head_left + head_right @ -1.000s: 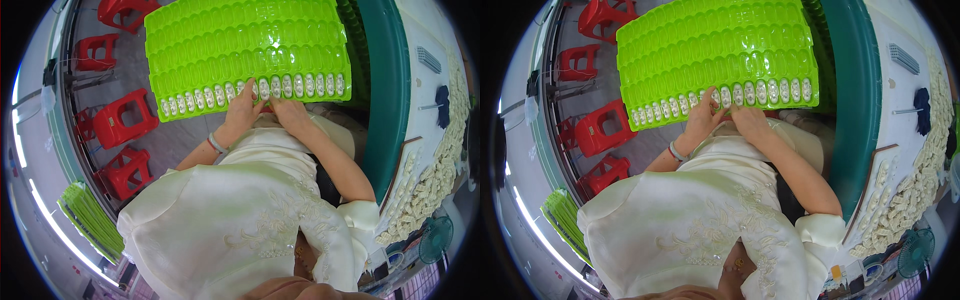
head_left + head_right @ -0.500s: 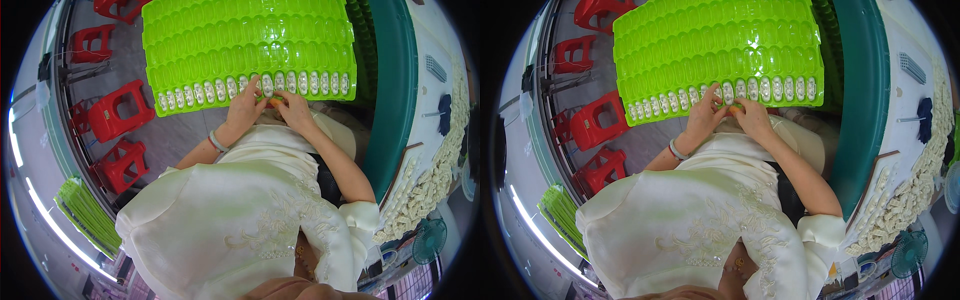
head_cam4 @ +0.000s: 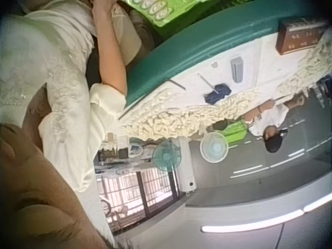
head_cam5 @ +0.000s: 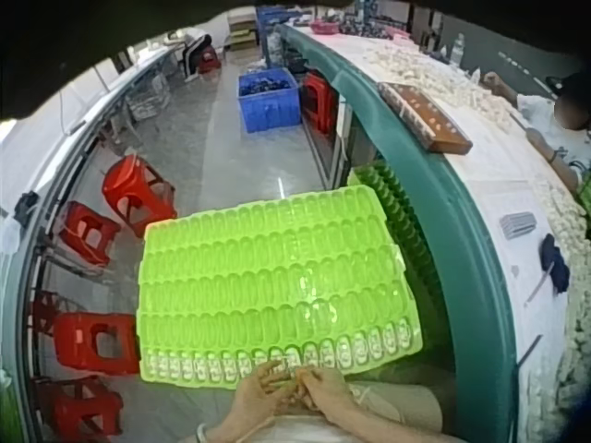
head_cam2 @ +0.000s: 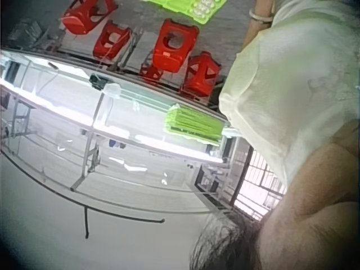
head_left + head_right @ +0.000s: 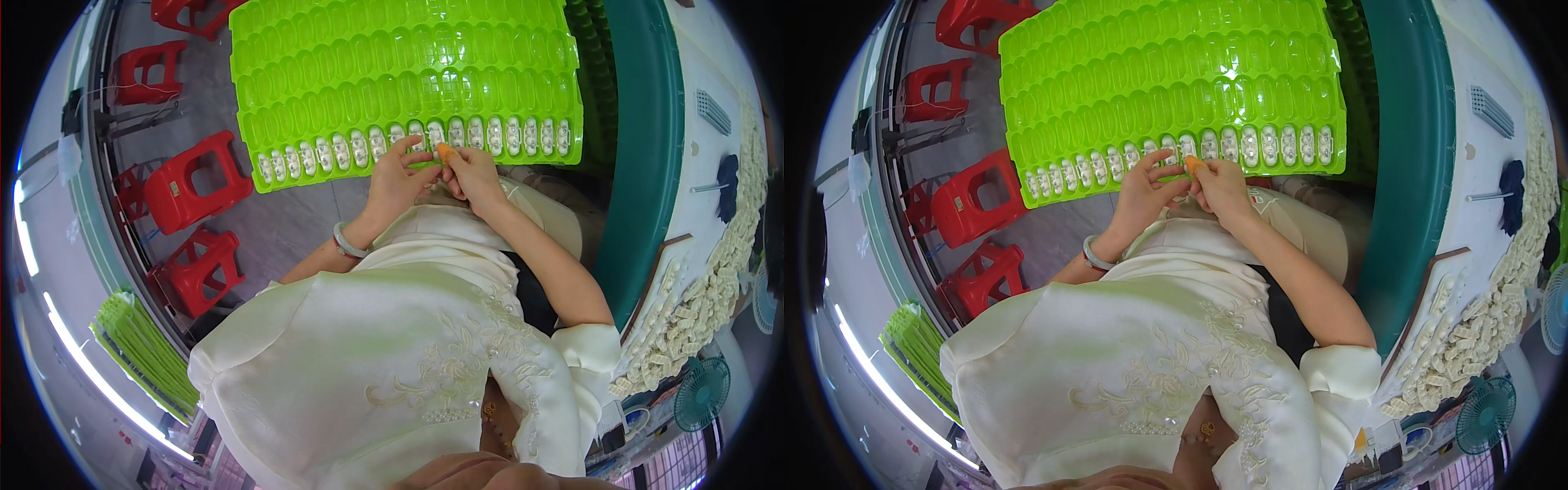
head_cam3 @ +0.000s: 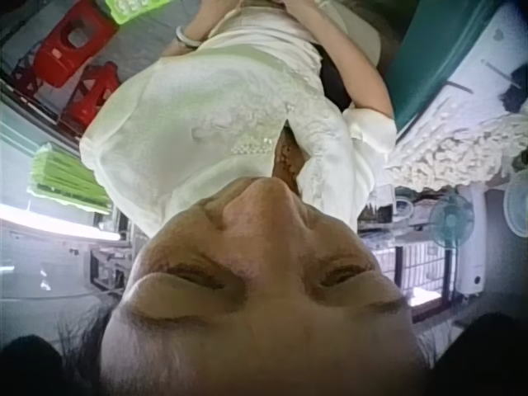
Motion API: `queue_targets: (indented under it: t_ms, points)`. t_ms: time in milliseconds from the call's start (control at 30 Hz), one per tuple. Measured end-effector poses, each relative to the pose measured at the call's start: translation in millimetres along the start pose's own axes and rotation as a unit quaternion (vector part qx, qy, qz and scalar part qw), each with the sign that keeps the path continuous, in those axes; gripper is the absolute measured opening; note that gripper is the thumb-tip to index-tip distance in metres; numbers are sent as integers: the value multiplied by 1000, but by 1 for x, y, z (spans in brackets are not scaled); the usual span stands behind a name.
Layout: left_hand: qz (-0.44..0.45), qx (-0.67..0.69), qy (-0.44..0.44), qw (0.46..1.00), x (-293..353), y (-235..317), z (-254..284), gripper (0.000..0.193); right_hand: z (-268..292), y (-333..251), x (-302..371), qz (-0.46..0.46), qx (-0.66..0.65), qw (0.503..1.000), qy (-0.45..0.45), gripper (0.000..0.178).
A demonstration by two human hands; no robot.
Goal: Applying glue to small white plastic components using an applicator bottle and organizing them into a green tray.
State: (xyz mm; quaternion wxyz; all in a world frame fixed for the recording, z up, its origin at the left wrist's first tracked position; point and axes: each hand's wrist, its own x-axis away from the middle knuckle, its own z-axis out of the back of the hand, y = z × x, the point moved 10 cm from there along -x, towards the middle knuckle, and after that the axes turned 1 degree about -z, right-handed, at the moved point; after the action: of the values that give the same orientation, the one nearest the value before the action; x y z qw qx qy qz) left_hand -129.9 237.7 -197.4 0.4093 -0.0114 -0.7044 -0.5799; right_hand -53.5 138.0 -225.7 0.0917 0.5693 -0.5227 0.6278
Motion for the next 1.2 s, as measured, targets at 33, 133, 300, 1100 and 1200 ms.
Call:
queue_targets:
  t_ms: [33,133,300,1100,1200]
  points:
    - [8,11,-2,1000,0,-1,0,60,1,-3,-1,12,43,999,15,30]
    - [22,21,1,1000,0,1,2,58,-1,-10,2,-9,79,997,25,29]
    - [12,24,24,999,2,-1,14,52,-1,-12,2,4,53,999,-7,30]
    - [-417,-527,-45,739,14,34,-44,29,46,-25,47,-22,-155,982,-107,15]
    - [-415,-506,-15,756,16,40,-43,30,43,-25,45,-21,-158,980,-116,15]
